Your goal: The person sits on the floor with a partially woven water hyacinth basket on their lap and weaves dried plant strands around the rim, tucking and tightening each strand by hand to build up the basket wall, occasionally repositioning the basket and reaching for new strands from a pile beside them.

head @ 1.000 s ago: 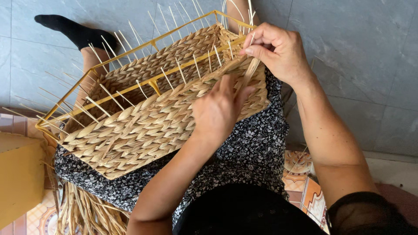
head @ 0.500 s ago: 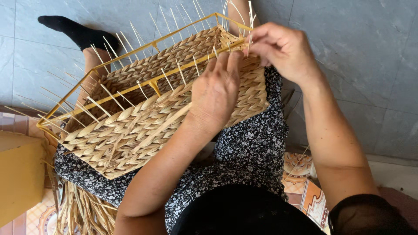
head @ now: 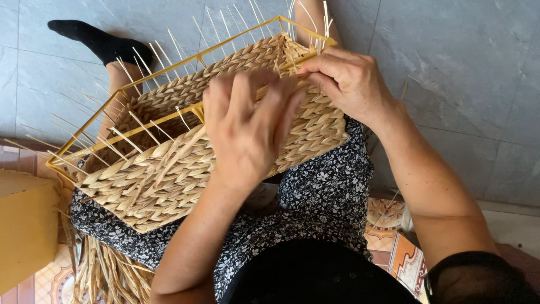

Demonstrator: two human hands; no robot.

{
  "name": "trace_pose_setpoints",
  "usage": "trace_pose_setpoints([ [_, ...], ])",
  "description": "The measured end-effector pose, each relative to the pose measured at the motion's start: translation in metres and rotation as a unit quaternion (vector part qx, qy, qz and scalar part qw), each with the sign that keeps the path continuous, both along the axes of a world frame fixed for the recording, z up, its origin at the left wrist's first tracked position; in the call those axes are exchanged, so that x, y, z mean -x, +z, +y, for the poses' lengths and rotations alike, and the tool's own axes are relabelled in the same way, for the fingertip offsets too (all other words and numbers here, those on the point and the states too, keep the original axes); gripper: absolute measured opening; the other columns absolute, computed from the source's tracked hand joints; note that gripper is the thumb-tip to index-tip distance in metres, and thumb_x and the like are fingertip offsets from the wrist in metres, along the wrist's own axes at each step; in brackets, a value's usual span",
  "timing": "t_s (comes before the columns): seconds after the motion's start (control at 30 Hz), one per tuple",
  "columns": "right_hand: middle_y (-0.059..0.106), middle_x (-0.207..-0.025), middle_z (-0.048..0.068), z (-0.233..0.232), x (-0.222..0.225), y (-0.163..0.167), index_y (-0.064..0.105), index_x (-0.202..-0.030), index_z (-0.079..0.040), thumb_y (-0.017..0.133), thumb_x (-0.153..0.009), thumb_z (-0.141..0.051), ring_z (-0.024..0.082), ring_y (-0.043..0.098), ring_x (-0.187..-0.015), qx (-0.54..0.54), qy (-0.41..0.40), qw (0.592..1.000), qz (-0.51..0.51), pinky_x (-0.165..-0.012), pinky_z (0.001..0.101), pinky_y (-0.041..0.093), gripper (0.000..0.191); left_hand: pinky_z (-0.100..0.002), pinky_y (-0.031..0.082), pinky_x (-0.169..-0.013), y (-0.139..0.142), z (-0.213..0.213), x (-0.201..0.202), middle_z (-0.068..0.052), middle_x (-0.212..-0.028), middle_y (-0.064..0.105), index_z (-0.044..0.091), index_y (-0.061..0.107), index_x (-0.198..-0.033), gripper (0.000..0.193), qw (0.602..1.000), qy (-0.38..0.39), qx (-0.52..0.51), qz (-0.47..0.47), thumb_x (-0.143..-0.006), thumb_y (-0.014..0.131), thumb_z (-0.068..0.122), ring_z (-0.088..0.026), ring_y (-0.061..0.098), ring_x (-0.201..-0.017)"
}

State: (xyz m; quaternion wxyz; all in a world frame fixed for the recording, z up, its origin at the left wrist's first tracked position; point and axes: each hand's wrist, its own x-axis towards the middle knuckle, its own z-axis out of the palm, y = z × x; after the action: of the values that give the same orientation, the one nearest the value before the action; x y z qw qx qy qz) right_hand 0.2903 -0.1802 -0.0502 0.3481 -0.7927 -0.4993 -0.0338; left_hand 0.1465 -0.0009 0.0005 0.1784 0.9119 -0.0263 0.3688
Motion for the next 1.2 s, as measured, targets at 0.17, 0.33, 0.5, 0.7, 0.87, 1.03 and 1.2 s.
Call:
trace_pose_setpoints([
  [0.17,0.072,-0.098,0.007,0.000,0.000,-0.002,0.069,-0.112,-0.005,0.079,-0.098,0.001,0.022,0.073,-0.089,-0.017,-0.008,1.000,0.017,-0.076,0.0356,0.060,0.018,-0.037,0.051,-0.076,-0.011,-0.024,0.012,-0.007,-0.106,0.063,0.009,0.072,-0.117,0.022,0.994,-0.010,0.060,0.086,-0.100,0.076,0.021,-0.024,0.059,-0.093],
  [0.33,0.073,-0.102,0.007,-0.002,-0.001,-0.005,0.066,-0.114,-0.004,0.075,-0.101,0.005,0.020,0.074,-0.090,-0.041,-0.005,0.997,0.061,-0.076,0.0334,0.060,0.018,-0.043,0.055,-0.054,-0.047,-0.034,-0.020,-0.014,-0.082,0.070,0.005,0.071,-0.115,0.018,0.968,0.042,0.088,0.232,-0.102,0.065,0.015,-0.029,0.070,-0.064],
  [0.5,0.072,-0.094,0.005,-0.004,-0.001,-0.003,0.063,-0.114,-0.003,0.067,-0.106,0.006,0.011,0.071,-0.074,-0.043,-0.016,0.983,0.179,-0.062,0.0252,0.056,0.013,-0.046,0.056,-0.055,-0.059,-0.023,-0.035,-0.012,-0.077,0.071,0.009,0.070,-0.108,0.016,0.970,0.008,0.174,0.169,-0.100,0.067,0.022,-0.033,0.069,-0.063],
  [0.7,0.072,-0.093,0.002,-0.007,-0.004,0.001,0.063,-0.122,-0.003,0.063,-0.108,0.006,0.008,0.070,-0.077,-0.045,-0.018,0.973,0.228,-0.066,0.0228,0.057,0.016,-0.037,0.052,-0.047,-0.056,-0.032,-0.023,-0.006,-0.077,0.074,0.011,0.073,-0.114,0.018,0.984,-0.020,0.117,0.134,-0.100,0.074,0.023,-0.019,0.065,-0.054],
  [0.87,0.077,-0.100,0.004,-0.001,-0.003,-0.003,0.073,-0.114,-0.009,0.073,-0.103,0.002,0.009,0.073,-0.086,-0.026,-0.002,0.995,0.099,-0.072,0.0258,0.060,0.016,-0.030,0.050,-0.049,-0.051,-0.036,-0.006,-0.007,-0.099,0.079,0.010,0.063,-0.135,0.036,0.996,0.023,0.024,0.088,-0.103,0.071,0.022,-0.012,0.065,-0.060],
  [1.03,0.077,-0.101,0.004,-0.001,-0.001,-0.002,0.073,-0.116,-0.010,0.074,-0.102,0.004,0.008,0.071,-0.089,0.002,0.016,0.996,0.087,-0.075,0.0241,0.058,0.020,-0.030,0.049,-0.048,-0.040,-0.020,0.013,-0.002,-0.086,0.075,0.011,0.054,-0.146,0.042,0.984,0.089,0.057,0.144,-0.108,0.065,0.024,-0.010,0.064,-0.058],
  [1.2,0.076,-0.113,0.004,-0.001,0.001,-0.003,0.065,-0.108,-0.005,0.072,-0.103,0.002,0.005,0.068,-0.088,-0.070,0.036,0.973,0.218,-0.075,0.0203,0.057,0.011,-0.034,0.042,-0.034,-0.037,-0.001,0.024,0.001,-0.050,0.061,0.015,0.065,-0.112,0.023,0.959,0.138,0.046,0.242,-0.103,0.068,0.035,-0.015,0.057,-0.039],
])
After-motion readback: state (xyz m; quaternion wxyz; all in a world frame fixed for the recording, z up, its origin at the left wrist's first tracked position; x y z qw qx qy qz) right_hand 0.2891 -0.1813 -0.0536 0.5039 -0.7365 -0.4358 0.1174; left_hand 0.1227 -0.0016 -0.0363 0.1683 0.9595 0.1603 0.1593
